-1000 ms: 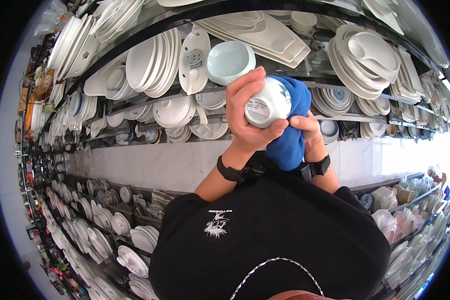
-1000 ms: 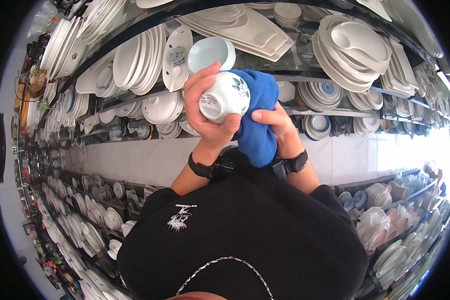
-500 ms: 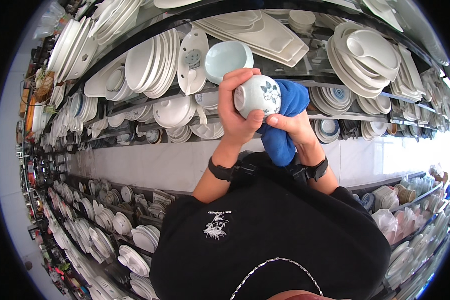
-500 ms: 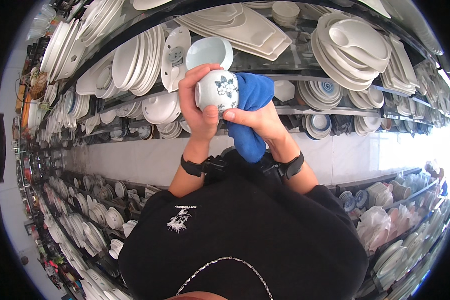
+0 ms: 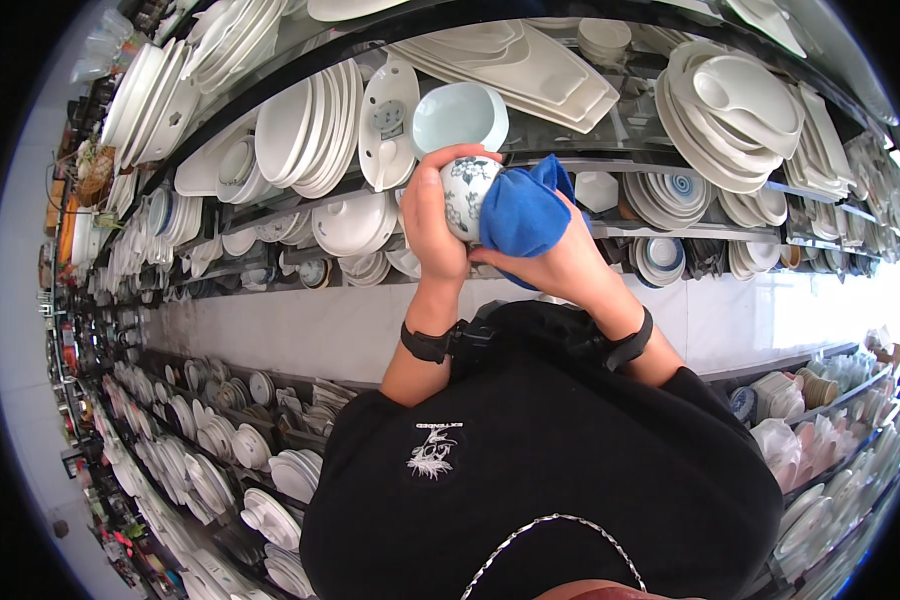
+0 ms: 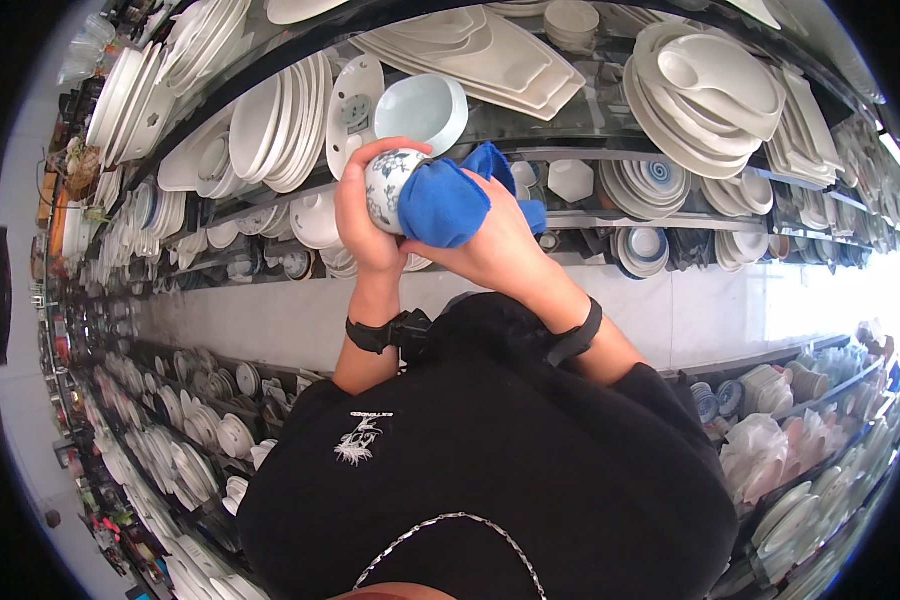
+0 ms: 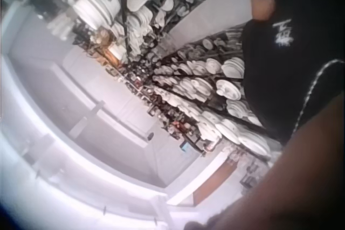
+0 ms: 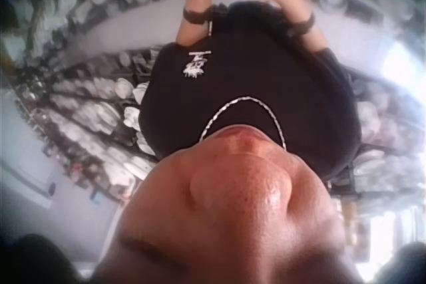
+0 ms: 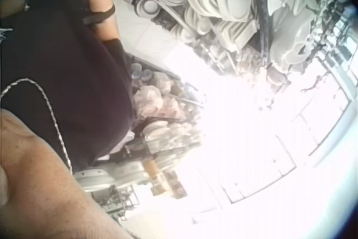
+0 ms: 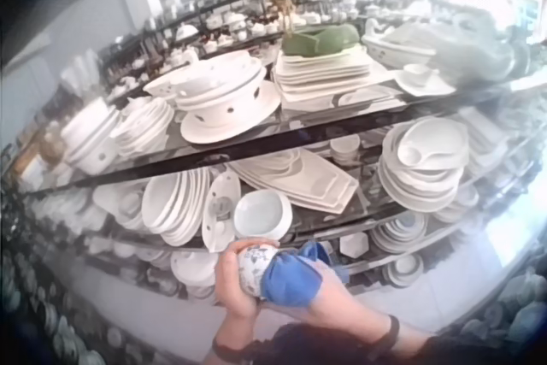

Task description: The person wipes various ceramic dishes and bowls with a blue cloth in a dishware store. They pick up items from metal shelves, wipe them, and place them back. The person handles plates, bowls, and small cups one at a time.

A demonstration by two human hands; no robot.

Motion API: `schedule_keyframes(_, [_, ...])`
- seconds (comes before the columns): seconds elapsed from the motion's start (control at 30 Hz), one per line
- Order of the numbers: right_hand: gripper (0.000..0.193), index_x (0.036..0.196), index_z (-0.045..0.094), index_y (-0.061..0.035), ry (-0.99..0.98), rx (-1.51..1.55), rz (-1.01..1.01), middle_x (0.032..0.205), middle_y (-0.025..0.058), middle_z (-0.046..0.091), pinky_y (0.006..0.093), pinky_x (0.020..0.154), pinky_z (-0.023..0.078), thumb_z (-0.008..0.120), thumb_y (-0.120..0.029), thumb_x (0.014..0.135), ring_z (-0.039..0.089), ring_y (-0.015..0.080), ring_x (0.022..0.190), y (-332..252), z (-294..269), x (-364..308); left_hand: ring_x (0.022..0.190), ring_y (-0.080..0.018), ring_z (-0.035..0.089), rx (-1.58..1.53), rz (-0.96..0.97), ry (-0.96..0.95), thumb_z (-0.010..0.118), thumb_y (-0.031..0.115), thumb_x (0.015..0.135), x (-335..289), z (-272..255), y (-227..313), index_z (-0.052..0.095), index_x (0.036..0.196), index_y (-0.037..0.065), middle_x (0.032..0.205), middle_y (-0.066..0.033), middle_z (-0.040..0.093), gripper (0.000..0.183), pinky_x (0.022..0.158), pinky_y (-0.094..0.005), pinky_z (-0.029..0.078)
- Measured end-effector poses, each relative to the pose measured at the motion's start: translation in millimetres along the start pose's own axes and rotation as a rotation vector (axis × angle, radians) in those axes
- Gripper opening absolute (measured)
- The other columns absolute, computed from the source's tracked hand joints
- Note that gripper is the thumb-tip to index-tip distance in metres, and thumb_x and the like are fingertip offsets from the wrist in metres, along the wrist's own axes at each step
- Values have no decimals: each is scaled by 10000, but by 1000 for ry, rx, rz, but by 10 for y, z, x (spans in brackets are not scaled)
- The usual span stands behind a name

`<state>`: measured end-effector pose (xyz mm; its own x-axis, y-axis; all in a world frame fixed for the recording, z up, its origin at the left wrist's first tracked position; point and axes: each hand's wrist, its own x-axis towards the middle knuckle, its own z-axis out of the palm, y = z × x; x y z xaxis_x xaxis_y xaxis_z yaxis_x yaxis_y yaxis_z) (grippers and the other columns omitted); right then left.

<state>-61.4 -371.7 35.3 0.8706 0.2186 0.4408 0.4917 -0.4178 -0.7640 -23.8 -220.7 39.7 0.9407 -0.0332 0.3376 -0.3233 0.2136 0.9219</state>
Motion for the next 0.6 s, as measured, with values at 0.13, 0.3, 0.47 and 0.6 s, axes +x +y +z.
schedule_keyframes(0.13, [632, 1199, 626, -14, -59, 120, 220, 1194, 193, 679, 449, 878, 548, 898, -316, 715, 675, 384, 1078, -131, -42, 22, 935, -240, 695, -295, -283, 110, 308, 347, 1061, -45, -6, -135, 627, 1168, -50, 1045, -193, 720, 520, 876, -356, 559])
schedule_keyframes(0.3, [532, 1162, 621, -1, 177, 483, 325, 1193, 201, 668, 400, 896, 550, 844, -309, 789, 692, 302, 1078, -43, -23, -59, 950, -258, 696, -491, -380, 201, 320, 384, 1058, -103, 19, -144, 635, 1184, -24, 1048, -174, 716, 530, 884, -369, 562])
schedule_keyframes(0.47, [448, 1112, 641, -8, 277, 99, 44, 1110, 139, 639, 402, 833, 548, 835, -192, 753, 673, 326, 992, -17, 41, -18, 942, -244, 692, -458, -304, 208, 327, 364, 1057, -126, 44, -144, 629, 1174, -27, 1042, -170, 713, 508, 878, -357, 561])
schedule_keyframes(0.6, [348, 1045, 683, -24, 310, 48, 116, 1070, 98, 642, 399, 801, 542, 807, -126, 736, 667, 315, 932, -8, 160, -31, 949, -225, 682, -249, -142, 132, 346, 312, 1054, -125, -15, -198, 633, 1151, -39, 1028, -163, 711, 463, 874, -332, 544])
